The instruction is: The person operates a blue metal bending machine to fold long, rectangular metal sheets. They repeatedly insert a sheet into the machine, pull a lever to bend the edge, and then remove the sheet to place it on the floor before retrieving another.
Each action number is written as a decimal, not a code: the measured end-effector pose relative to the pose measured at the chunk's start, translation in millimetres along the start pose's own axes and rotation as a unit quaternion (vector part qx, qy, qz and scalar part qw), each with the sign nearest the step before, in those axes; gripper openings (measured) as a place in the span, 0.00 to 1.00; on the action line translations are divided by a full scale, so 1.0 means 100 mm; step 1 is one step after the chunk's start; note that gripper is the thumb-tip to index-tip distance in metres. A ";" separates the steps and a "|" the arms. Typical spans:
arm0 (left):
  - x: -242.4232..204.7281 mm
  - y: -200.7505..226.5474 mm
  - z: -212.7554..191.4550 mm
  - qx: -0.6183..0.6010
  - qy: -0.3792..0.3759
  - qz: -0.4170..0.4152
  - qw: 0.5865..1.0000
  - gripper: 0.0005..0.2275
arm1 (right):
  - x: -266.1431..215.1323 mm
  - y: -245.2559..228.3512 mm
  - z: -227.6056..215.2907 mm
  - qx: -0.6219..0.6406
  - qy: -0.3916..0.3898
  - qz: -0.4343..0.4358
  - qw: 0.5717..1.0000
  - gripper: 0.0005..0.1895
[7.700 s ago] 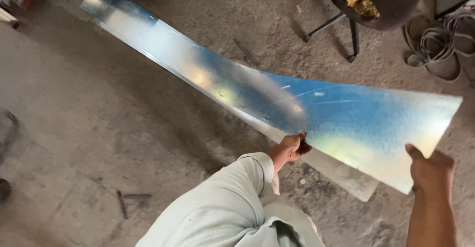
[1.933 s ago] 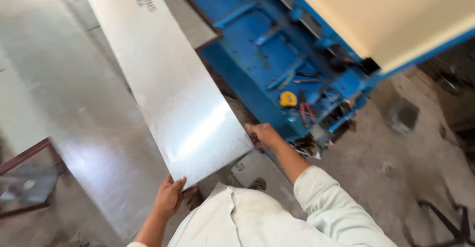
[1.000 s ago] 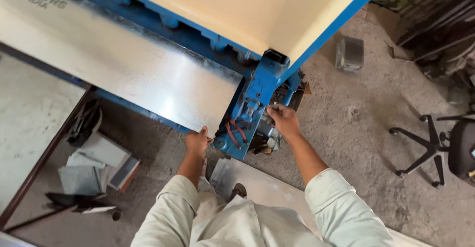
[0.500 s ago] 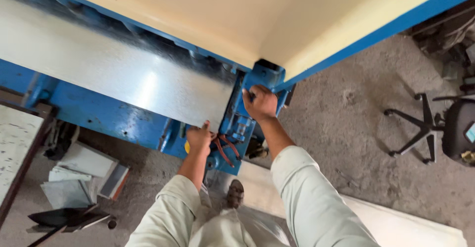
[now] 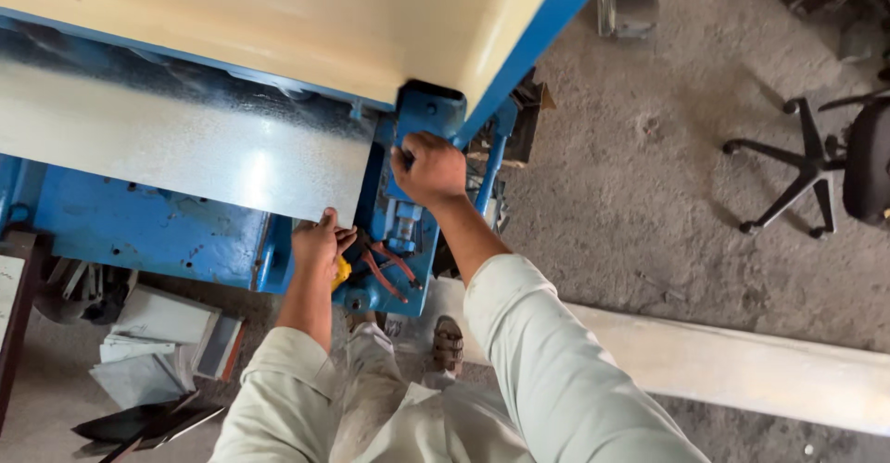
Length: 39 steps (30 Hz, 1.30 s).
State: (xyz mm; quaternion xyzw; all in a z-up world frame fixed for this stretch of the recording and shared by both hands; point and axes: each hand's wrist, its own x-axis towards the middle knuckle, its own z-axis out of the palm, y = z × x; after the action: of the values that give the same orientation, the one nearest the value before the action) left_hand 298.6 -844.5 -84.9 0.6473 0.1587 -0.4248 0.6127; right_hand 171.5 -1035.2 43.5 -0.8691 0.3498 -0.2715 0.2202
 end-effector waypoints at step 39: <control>-0.29 -0.08 0.24 -0.021 0.010 0.046 0.999 0.06 | 0.00 0.01 0.01 0.010 0.010 0.010 1.000 0.13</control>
State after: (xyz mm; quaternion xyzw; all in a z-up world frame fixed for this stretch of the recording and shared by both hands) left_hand 267.6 -856.1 -65.8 0.6452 0.1438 -0.3861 0.6434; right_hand 171.9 -1035.9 42.4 -0.8606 0.3580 -0.2816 0.2276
